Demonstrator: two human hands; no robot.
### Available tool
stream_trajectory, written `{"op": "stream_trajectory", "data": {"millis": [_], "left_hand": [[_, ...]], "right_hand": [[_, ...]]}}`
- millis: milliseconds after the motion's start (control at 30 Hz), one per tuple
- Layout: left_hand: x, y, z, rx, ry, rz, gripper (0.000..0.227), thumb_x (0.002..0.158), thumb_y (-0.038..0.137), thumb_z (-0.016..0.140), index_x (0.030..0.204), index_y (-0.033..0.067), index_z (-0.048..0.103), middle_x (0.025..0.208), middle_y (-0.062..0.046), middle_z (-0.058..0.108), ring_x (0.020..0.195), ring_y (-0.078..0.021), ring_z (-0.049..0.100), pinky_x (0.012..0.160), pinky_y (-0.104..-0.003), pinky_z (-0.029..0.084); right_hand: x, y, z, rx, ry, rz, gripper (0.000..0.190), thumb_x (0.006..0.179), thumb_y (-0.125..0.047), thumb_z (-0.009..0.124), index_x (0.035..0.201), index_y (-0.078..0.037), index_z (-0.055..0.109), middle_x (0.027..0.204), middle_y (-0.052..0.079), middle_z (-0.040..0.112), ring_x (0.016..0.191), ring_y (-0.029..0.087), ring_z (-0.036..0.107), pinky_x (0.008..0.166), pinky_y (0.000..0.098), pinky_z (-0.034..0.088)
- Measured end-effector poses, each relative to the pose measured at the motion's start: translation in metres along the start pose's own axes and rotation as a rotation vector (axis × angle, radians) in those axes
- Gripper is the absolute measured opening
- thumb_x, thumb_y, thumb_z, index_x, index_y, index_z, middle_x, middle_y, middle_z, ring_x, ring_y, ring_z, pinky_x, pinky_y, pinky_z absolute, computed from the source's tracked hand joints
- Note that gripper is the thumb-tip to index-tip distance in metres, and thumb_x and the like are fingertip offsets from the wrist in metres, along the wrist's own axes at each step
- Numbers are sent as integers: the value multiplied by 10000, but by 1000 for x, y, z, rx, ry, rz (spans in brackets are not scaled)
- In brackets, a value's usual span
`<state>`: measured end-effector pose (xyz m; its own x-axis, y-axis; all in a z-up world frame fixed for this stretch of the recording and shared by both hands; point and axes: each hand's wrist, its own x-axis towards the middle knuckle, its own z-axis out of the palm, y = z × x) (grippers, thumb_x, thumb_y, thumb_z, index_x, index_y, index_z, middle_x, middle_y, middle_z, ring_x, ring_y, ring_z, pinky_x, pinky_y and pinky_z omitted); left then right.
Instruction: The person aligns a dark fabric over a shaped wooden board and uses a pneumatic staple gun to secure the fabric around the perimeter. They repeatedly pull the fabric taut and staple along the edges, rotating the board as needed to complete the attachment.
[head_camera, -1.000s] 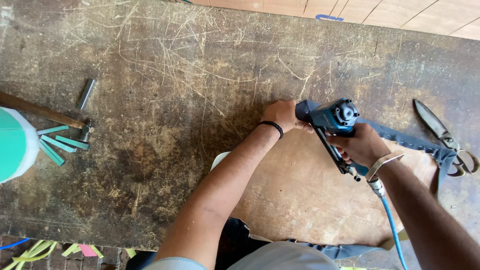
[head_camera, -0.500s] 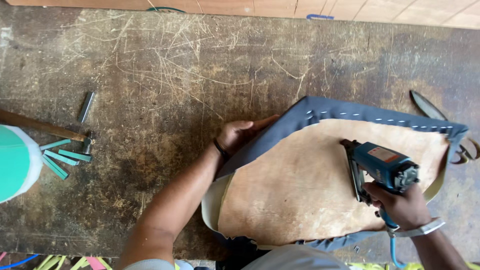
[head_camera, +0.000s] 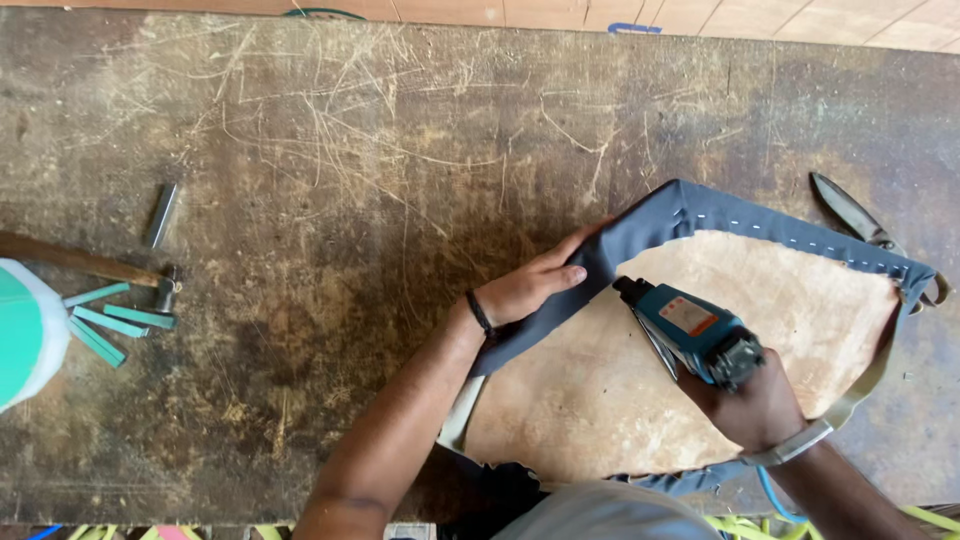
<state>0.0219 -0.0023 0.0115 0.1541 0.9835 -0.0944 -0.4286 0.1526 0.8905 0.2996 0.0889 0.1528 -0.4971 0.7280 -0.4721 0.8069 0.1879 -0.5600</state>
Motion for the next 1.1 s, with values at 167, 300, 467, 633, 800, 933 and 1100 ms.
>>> {"op": "stream_trajectory", "data": {"millis": [167,300,467,633,800,933,1100], "left_hand": [[7,-15,-2,288,180,-322,847,915,269,710,1619,239,240,1535,-146,505,1374,-283,527,1102,-451,459],[21,-43,-10,263,230,-281,824,892,257,756,1601,203,338,1461,-132,600,1332,-269,569,1102,-415,439],[22,-71,-19,231,234,-168,823,877,191,771,1582,186,345,1481,-120,588,1339,-262,572,1106,-410,452],[27,-73,-23,281,249,-246,850,867,209,771,1589,218,322,1477,-113,576,1323,-249,576,1093,-410,454],[25,-71,-17,292,240,-253,853,883,236,770,1596,219,301,1484,-130,576,1338,-263,571,1106,-422,448],[24,-61,-14,321,221,-273,869,893,271,754,1608,215,264,1488,-129,561,1337,-261,574,1100,-430,475],[20,-55,-10,347,201,-310,993,820,279,804,1612,199,211,1476,-137,547,1319,-264,583,1083,-409,495]], "right_hand": [[32,-14,7,-297,-156,383,324,848,-252,818,815,68,783,642,166,735,563,250,725,567,398,581],[57,-20,-11,-210,-161,318,264,841,-230,787,807,27,735,625,153,732,547,228,687,547,385,548],[98,-36,-10,-2,-196,257,162,830,-193,743,960,-98,753,612,83,653,516,180,616,513,368,511],[109,-61,-11,-189,-270,236,233,875,-232,763,904,-1,776,594,107,658,524,189,619,522,356,486],[103,-77,-5,-191,-334,226,240,856,-245,775,862,-9,734,596,92,673,517,179,635,517,343,512],[103,-88,-1,-303,-392,260,227,873,-258,754,851,-32,765,591,89,662,511,182,624,526,344,521],[90,-94,-6,-245,-376,291,309,864,-283,776,812,21,750,595,102,653,515,203,618,529,379,508]]}}
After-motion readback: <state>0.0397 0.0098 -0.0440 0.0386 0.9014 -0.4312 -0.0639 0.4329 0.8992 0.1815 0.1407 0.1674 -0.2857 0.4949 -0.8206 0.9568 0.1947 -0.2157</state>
